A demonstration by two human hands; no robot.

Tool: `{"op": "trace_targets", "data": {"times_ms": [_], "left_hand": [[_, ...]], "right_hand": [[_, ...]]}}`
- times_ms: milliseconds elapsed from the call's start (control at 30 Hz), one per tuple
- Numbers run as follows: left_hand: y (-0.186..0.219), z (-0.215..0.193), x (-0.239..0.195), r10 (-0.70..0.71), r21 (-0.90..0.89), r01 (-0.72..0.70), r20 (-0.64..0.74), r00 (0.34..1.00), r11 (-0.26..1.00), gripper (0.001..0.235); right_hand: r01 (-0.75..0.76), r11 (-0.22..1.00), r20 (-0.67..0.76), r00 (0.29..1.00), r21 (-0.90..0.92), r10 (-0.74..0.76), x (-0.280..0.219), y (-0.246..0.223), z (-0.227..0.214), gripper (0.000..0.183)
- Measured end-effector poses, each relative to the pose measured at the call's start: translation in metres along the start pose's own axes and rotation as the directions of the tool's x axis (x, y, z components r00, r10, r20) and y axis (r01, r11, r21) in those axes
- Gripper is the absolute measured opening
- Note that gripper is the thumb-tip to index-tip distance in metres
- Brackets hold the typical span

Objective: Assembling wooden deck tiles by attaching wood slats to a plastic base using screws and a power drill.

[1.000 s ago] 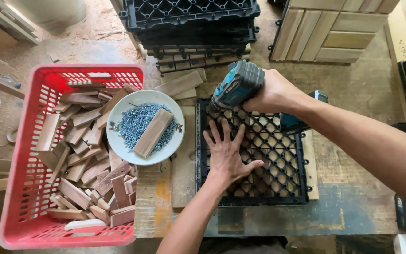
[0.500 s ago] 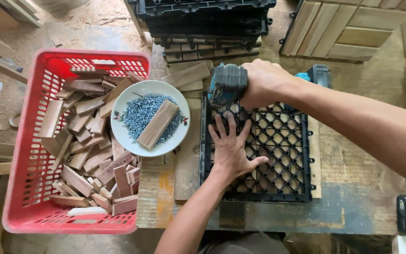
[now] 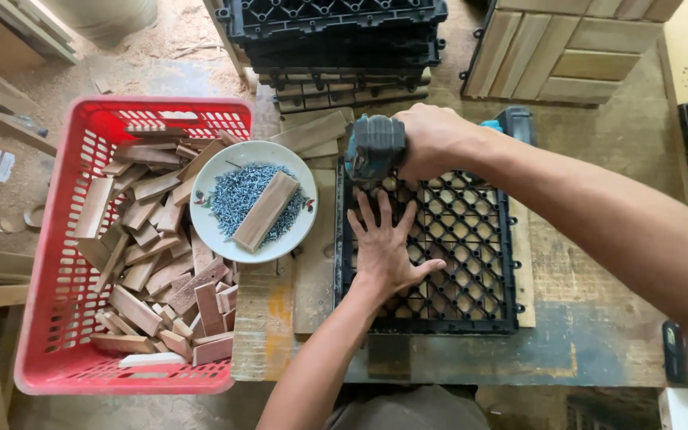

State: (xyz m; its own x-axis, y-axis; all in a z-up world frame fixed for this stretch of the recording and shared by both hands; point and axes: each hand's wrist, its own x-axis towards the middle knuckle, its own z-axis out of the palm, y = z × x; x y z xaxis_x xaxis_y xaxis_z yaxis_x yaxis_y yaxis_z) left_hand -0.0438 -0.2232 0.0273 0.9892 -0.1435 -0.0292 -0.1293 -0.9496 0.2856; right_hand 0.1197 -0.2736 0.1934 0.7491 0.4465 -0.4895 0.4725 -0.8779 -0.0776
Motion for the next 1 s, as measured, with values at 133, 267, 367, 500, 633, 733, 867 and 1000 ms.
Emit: {"op": "trace_targets", "data": {"times_ms": [133, 267, 367, 500, 633, 733, 867, 1000], "left_hand": [[0.000, -0.001, 0.004, 0.012, -0.004, -0.012, 0.023, 1.000, 1.000, 0.120], [0.002, 0.000, -0.006, -0.022, -0.064, 0.026, 0.072, 0.997, 0.998, 0.126], [-0.006, -0.009, 0.003, -0.043, -0.268, 0.056, 0.055, 0.998, 0.962, 0.123], [-0.034, -0.047, -0.007, -0.259, -0.740, 0.017, -0.213, 0.942, 0.672, 0.089], [-0.157, -0.009, 0.003, -0.392, -0.448, 0.096, -0.634, 0.667, 0.889, 0.035], [-0.211, -0.004, 0.000, -0.700, -0.301, 0.632, -0.294, 0.650, 0.714, 0.036], [-0.239, -0.020, 0.008, -0.695, -0.332, 0.619, -0.203, 0.690, 0.711, 0.012], [-0.276, -0.026, 0.009, -0.592, -0.314, 0.524, -0.186, 0.784, 0.792, 0.030]], "right_hand": [[-0.026, 0.988, -0.090, 0.995, 0.153, 0.040, -0.049, 0.027, 0.016, 0.046], [0.325, 0.821, -0.577, 0.817, 0.469, 0.007, -0.132, 0.088, 0.069, 0.031], [0.366, 0.799, -0.733, 0.668, 0.477, 0.131, -0.209, 0.125, 0.114, 0.044], [0.197, 0.687, -0.616, 0.654, 0.700, 0.440, -0.291, 0.117, 0.147, 0.046], [-0.025, 0.388, -0.302, 0.581, 0.921, 0.755, -0.326, 0.097, 0.187, 0.053], [-0.138, 0.084, 0.002, 0.526, 0.987, 0.850, -0.332, 0.087, 0.208, 0.048], [-0.186, 0.038, 0.055, 0.470, 0.982, 0.881, -0.331, 0.094, 0.255, 0.049], [0.045, -0.048, 0.017, 0.536, 0.998, 0.844, -0.336, 0.098, 0.292, 0.038]]}}
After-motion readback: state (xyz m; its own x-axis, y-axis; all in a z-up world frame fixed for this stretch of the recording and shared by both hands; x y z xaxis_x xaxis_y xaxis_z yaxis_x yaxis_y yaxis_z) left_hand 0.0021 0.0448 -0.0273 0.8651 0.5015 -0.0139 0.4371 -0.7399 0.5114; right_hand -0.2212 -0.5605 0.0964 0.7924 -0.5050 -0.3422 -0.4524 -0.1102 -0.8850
